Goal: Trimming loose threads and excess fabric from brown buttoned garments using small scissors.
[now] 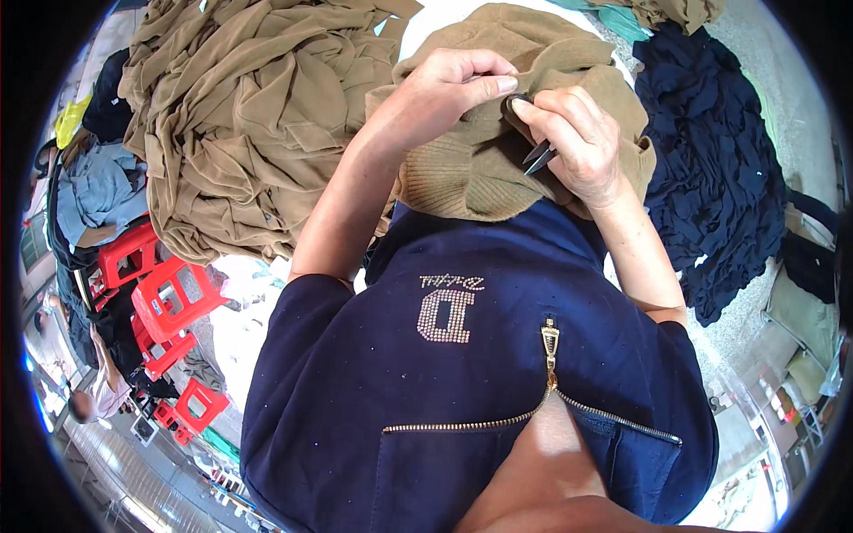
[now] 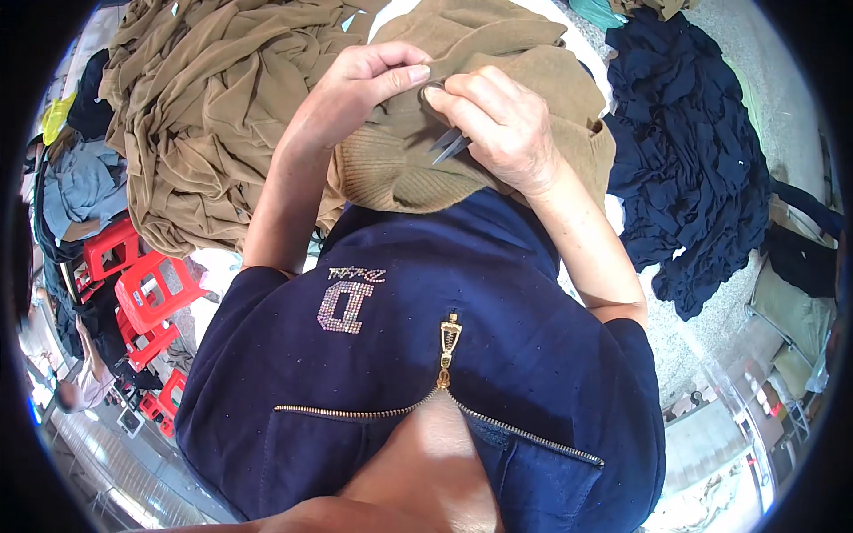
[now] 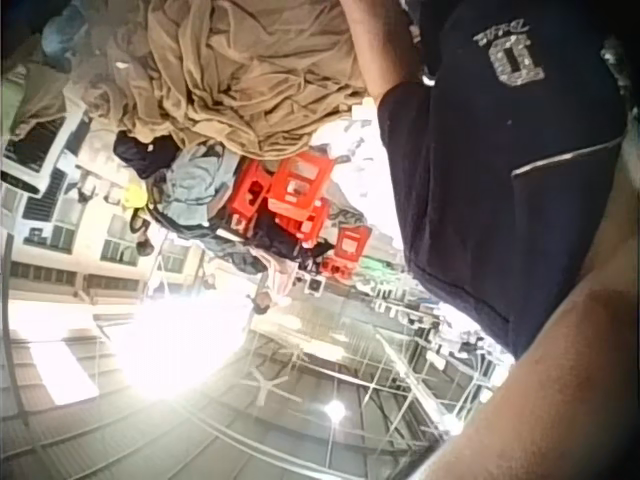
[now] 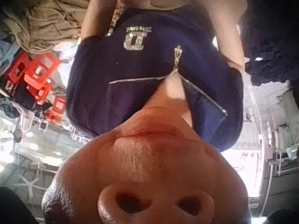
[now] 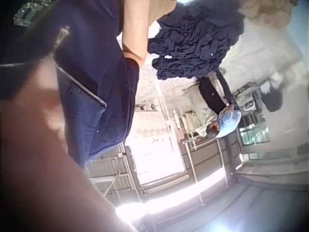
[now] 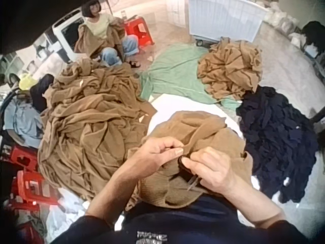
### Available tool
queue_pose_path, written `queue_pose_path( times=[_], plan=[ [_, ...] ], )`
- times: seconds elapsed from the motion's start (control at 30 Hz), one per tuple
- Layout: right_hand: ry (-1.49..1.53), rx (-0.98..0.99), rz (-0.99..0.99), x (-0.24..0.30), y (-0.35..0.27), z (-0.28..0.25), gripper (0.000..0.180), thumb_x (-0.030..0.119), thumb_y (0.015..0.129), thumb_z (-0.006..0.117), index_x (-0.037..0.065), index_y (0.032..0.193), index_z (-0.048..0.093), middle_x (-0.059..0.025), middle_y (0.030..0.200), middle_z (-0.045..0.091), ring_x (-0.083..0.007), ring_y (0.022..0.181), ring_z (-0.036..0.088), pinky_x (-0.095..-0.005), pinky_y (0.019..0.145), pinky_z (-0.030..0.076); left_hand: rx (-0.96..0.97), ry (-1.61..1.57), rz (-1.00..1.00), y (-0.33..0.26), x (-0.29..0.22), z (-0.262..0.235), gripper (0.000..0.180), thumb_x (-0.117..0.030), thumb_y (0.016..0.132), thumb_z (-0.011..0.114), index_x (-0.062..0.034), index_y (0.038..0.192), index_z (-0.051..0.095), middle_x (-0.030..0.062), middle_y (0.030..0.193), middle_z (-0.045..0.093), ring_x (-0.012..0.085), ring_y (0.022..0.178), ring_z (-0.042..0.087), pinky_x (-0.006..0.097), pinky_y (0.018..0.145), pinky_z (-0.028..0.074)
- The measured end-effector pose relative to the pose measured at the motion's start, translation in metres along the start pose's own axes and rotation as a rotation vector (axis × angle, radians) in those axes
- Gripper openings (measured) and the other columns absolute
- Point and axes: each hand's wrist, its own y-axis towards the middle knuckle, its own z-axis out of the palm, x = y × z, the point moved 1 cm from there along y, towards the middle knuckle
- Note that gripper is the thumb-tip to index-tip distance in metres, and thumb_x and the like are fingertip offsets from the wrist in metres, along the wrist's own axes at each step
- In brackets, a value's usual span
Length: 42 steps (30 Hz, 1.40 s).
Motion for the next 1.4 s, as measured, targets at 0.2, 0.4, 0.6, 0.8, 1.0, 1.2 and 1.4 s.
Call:
queue_pose_path(
  times=[0.2, 0.4, 0.6, 0.8, 1.0, 1.2, 1.4],
  plan=[
    [0.083, 0.074, 0.093, -0.002, -0.001, 0.008, 0.031, -0.003, 0.061, 0.067, 0.003, 0.091, 0.065, -0.0058, 0.086, 0.059, -0.0212, 0.073, 0.06, -0.0314, 0.059, 0.051, 0.1, 0.052, 0.116, -0.001, 0.011, -0.003, 0.021, -0.01, 0.086, 0.07, 0.001, 0.104, 0.064, 0.0027, 0.091, 0.064, 0.009, 0.088, 0.058, 0.026, 0.08, 0.047],
    [0.371, 0.045, 0.395, 0.003, 0.003, 0.021, 0.039, -0.002, 0.074, 0.07, 0.007, 0.107, 0.052, -0.0114, 0.106, 0.054, -0.0294, 0.084, 0.064, -0.0354, 0.064, 0.053, -0.036, 0.378, 0.299, -0.009, 0.004, -0.003, 0.028, -0.008, 0.076, 0.077, -0.0003, 0.098, 0.062, 0.0092, 0.09, 0.065, 0.0192, 0.088, 0.064, 0.032, 0.079, 0.05],
    [0.323, 0.21, 0.498, -0.006, -0.001, 0.028, 0.023, 0.001, 0.073, 0.066, 0.004, 0.086, 0.048, -0.0134, 0.083, 0.053, -0.0359, 0.076, 0.059, -0.0432, 0.062, 0.047, -0.15, 0.635, 0.284, -0.016, 0.001, 0.001, 0.025, 0.002, 0.074, 0.071, -0.0004, 0.097, 0.061, 0.0117, 0.091, 0.065, 0.0265, 0.084, 0.064, 0.031, 0.075, 0.05],
    [0.281, 0.157, 0.464, -0.01, -0.005, 0.029, 0.02, 0.002, 0.073, 0.067, 0.004, 0.081, 0.05, -0.0123, 0.08, 0.054, -0.0344, 0.072, 0.059, -0.042, 0.06, 0.047, -0.114, 0.635, 0.253, -0.004, 0.013, -0.006, 0.023, -0.005, 0.079, 0.072, 0.0008, 0.099, 0.062, 0.017, 0.09, 0.064, 0.0341, 0.084, 0.063, 0.036, 0.072, 0.05],
    [0.32, 0.107, 0.608, -0.024, -0.004, 0.024, 0.018, 0.003, 0.073, 0.071, 0.001, 0.081, 0.054, -0.0131, 0.076, 0.057, -0.0332, 0.07, 0.06, -0.0416, 0.059, 0.047, -0.159, 0.736, 0.456, 0.007, 0.025, 0.003, 0.023, -0.012, 0.08, 0.072, 0.0003, 0.074, 0.054, 0.0144, 0.071, 0.055, 0.0344, 0.066, 0.057, 0.042, 0.058, 0.044],
    [0.248, -0.023, 0.485, -0.016, -0.002, 0.023, 0.017, -0.001, 0.072, 0.069, 0.001, 0.08, 0.054, -0.0108, 0.076, 0.056, -0.0293, 0.069, 0.06, -0.0375, 0.057, 0.047, -0.311, 0.867, 0.63, 0.002, 0.021, 0.016, 0.028, -0.015, 0.074, 0.075, -0.0035, 0.069, 0.049, 0.0102, 0.063, 0.05, 0.0302, 0.06, 0.056, 0.039, 0.054, 0.045],
    [0.371, -0.009, 0.51, -0.025, -0.009, 0.023, 0.017, 0.001, 0.072, 0.07, 0.001, 0.082, 0.057, -0.009, 0.078, 0.058, -0.0262, 0.069, 0.061, -0.0347, 0.057, 0.047, -0.264, 0.652, 0.455, 0.01, 0.034, 0.009, 0.021, -0.011, 0.076, 0.074, -0.0026, 0.088, 0.059, 0.0137, 0.073, 0.06, 0.0332, 0.071, 0.063, 0.04, 0.061, 0.049]
  ],
)
